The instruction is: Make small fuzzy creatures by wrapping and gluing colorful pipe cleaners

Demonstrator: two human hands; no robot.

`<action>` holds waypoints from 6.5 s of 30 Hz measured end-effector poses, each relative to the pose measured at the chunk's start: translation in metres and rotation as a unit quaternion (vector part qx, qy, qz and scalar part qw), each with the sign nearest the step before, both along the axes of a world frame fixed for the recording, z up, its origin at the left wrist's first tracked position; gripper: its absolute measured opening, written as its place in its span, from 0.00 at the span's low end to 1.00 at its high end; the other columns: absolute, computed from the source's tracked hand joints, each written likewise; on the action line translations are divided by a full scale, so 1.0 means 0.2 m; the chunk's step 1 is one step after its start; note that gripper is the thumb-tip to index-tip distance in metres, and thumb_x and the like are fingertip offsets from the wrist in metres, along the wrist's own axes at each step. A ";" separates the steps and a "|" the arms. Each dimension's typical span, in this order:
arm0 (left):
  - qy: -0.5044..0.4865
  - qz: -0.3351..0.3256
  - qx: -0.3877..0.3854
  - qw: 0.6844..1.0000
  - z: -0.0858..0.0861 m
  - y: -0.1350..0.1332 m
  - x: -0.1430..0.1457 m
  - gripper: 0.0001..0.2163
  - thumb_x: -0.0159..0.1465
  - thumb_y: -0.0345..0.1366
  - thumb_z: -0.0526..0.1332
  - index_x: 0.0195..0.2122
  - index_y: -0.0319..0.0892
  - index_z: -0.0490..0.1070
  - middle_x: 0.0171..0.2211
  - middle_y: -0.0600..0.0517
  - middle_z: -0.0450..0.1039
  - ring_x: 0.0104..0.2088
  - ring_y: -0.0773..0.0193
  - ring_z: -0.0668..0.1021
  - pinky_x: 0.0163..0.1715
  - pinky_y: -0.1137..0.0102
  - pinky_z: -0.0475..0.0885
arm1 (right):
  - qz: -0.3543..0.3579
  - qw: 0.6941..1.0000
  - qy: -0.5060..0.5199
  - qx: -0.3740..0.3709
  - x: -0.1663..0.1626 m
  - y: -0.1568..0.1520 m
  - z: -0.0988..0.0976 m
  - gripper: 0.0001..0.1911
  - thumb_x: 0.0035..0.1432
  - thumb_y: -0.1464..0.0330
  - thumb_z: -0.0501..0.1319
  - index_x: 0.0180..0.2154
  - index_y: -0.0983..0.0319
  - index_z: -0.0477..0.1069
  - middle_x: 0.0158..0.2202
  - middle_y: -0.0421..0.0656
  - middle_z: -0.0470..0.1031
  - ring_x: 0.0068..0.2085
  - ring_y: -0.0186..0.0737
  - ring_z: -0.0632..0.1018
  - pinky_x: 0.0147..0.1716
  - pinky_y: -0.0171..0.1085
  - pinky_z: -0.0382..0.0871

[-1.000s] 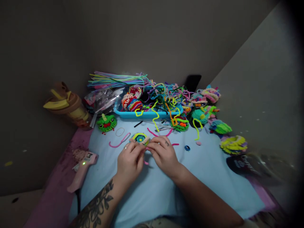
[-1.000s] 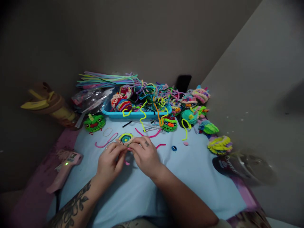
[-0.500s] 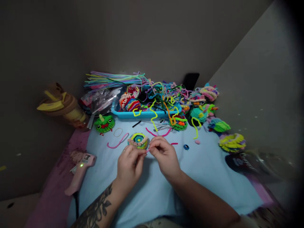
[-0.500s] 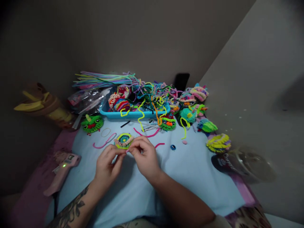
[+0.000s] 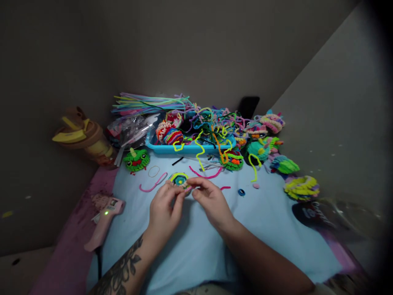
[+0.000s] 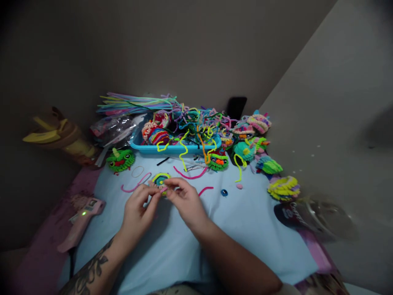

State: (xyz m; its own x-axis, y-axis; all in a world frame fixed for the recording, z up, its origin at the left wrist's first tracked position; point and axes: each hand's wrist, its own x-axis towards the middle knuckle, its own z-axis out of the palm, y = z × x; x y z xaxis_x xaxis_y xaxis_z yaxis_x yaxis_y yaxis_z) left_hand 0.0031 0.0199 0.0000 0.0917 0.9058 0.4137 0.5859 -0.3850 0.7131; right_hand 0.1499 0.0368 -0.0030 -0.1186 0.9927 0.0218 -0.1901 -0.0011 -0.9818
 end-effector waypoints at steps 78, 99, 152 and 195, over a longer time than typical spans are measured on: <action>-0.280 -0.040 -0.299 0.911 0.00 0.03 0.03 0.10 0.56 0.41 0.61 0.28 0.39 0.74 0.20 0.54 0.66 0.21 0.70 0.65 0.21 0.75 0.58 | 0.014 0.992 0.083 -0.091 0.03 0.02 0.00 0.10 0.52 0.62 0.62 0.35 0.59 0.74 0.38 0.43 0.70 0.35 0.36 0.69 0.33 0.35 0.62; 0.022 -0.091 -0.130 0.987 0.05 0.03 -0.06 0.09 0.63 0.36 0.55 0.33 0.42 0.73 0.32 0.49 0.73 0.36 0.63 0.73 0.38 0.69 0.67 | -0.030 0.868 -0.378 0.321 0.07 0.00 0.00 0.09 0.57 0.71 0.58 0.38 0.57 0.75 0.40 0.45 0.69 0.43 0.41 0.70 0.42 0.41 0.68; -0.028 -0.090 -0.332 0.939 -0.04 0.20 -0.32 0.14 0.56 0.46 0.56 0.24 0.39 0.67 0.20 0.56 0.62 0.23 0.68 0.63 0.23 0.75 0.56 | 0.002 0.990 -0.130 -0.048 0.04 0.03 -0.08 0.14 0.51 0.58 0.61 0.28 0.63 0.73 0.20 0.37 0.64 0.22 0.31 0.63 0.21 0.31 0.54; -0.064 -0.129 -0.285 0.948 -0.01 0.11 -0.13 0.13 0.62 0.43 0.53 0.26 0.39 0.64 0.23 0.55 0.63 0.25 0.68 0.65 0.25 0.75 0.59 | 0.036 0.946 -0.304 0.110 0.00 0.01 -0.02 0.05 0.55 0.67 0.59 0.30 0.61 0.72 0.25 0.39 0.69 0.28 0.34 0.69 0.26 0.33 0.60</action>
State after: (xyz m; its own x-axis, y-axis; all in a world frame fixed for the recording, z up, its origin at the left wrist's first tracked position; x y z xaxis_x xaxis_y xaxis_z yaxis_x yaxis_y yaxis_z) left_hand -0.0233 0.0421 -0.0025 0.3233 0.9395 -0.1130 0.4197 -0.0353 0.9070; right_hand 0.1507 0.0382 -0.0080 -0.2436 0.9607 0.1334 0.4020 0.2252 -0.8875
